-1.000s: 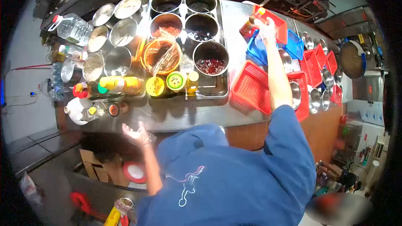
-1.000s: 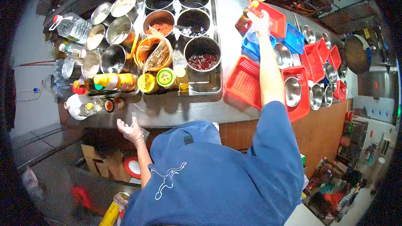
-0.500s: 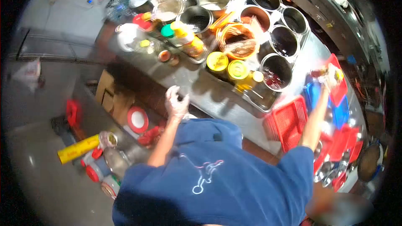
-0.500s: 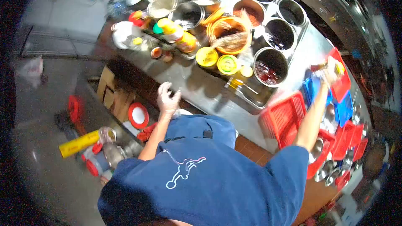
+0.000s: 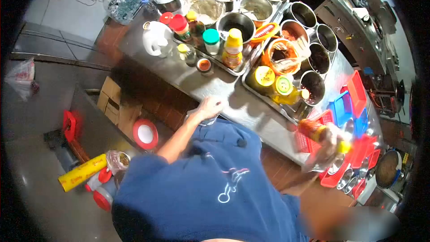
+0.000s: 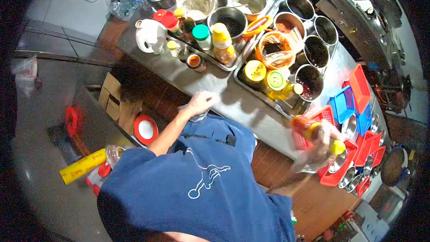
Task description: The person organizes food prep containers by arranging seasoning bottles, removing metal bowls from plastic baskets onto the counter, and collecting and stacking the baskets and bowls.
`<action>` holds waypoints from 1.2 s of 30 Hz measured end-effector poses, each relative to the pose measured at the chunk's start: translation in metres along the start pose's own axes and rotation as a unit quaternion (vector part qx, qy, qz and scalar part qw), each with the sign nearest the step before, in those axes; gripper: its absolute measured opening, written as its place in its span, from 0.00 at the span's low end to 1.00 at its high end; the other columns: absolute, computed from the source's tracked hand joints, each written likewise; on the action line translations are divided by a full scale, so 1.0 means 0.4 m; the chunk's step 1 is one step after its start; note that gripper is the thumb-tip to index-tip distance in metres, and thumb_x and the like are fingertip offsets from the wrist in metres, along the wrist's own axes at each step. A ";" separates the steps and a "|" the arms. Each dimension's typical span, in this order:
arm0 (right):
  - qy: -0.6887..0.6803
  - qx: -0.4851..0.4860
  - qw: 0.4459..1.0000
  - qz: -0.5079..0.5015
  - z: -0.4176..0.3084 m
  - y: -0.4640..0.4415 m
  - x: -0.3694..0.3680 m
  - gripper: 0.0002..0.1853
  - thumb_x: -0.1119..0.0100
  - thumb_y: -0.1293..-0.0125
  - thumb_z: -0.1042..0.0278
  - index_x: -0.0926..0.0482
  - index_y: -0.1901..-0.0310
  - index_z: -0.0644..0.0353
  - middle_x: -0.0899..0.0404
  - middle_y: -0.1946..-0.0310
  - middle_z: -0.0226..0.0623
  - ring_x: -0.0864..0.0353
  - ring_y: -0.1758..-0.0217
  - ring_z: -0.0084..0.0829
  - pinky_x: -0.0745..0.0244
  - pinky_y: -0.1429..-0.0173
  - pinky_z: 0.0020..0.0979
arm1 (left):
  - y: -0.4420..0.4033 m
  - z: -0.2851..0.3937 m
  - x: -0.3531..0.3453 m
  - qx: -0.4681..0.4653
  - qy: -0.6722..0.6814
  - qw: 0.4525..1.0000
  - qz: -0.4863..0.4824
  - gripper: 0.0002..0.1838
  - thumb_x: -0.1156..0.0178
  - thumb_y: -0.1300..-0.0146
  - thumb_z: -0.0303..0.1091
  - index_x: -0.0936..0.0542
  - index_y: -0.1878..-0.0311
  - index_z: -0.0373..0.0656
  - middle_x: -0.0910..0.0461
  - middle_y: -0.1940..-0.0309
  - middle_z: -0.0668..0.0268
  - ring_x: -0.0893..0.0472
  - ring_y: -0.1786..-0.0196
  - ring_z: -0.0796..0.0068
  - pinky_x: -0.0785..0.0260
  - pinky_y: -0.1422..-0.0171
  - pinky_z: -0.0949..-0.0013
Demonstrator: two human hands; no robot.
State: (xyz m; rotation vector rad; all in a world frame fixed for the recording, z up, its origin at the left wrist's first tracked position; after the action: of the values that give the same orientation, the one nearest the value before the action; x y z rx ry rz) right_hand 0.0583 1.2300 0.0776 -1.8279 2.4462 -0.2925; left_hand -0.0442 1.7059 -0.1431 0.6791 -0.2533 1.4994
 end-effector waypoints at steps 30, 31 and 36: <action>0.084 -0.001 0.986 -0.145 0.132 0.344 -1.021 0.10 0.32 0.40 0.71 0.19 0.58 0.61 0.17 0.61 0.37 0.17 0.59 0.31 0.23 0.50 0.31 | 0.015 -0.139 0.203 -0.067 -0.003 0.972 -0.226 0.16 0.40 0.38 0.46 0.16 0.64 0.42 0.16 0.69 0.53 0.16 0.64 0.55 0.26 0.55 0.58; 0.109 0.062 0.982 -0.143 0.112 0.342 -1.024 0.11 0.30 0.41 0.70 0.19 0.59 0.61 0.17 0.61 0.38 0.17 0.58 0.32 0.23 0.50 0.32 | 0.021 -0.140 0.199 -0.057 0.023 0.969 -0.240 0.17 0.40 0.38 0.46 0.15 0.64 0.41 0.16 0.69 0.54 0.16 0.64 0.57 0.26 0.55 0.59; 0.244 0.036 0.958 -0.144 0.063 0.366 -0.989 0.39 0.23 0.51 0.65 0.32 0.38 0.61 0.23 0.46 0.44 0.25 0.40 0.40 0.32 0.33 0.39 | 0.047 -0.082 0.205 -0.040 0.020 0.960 -0.277 0.18 0.40 0.37 0.49 0.16 0.63 0.41 0.16 0.69 0.55 0.16 0.63 0.58 0.26 0.55 0.60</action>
State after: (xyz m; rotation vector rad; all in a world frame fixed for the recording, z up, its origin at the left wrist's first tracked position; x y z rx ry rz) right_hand 0.0389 1.6454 0.0027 -2.3020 2.3833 -0.9431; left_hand -0.0632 1.7910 -0.1189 0.5909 -0.0799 0.9593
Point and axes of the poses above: each hand's wrist, its own y-axis away from the middle knuckle, its own x-axis out of the back of the hand, z = x × y, the point moved 10 cm from there along -y, towards the middle knuckle
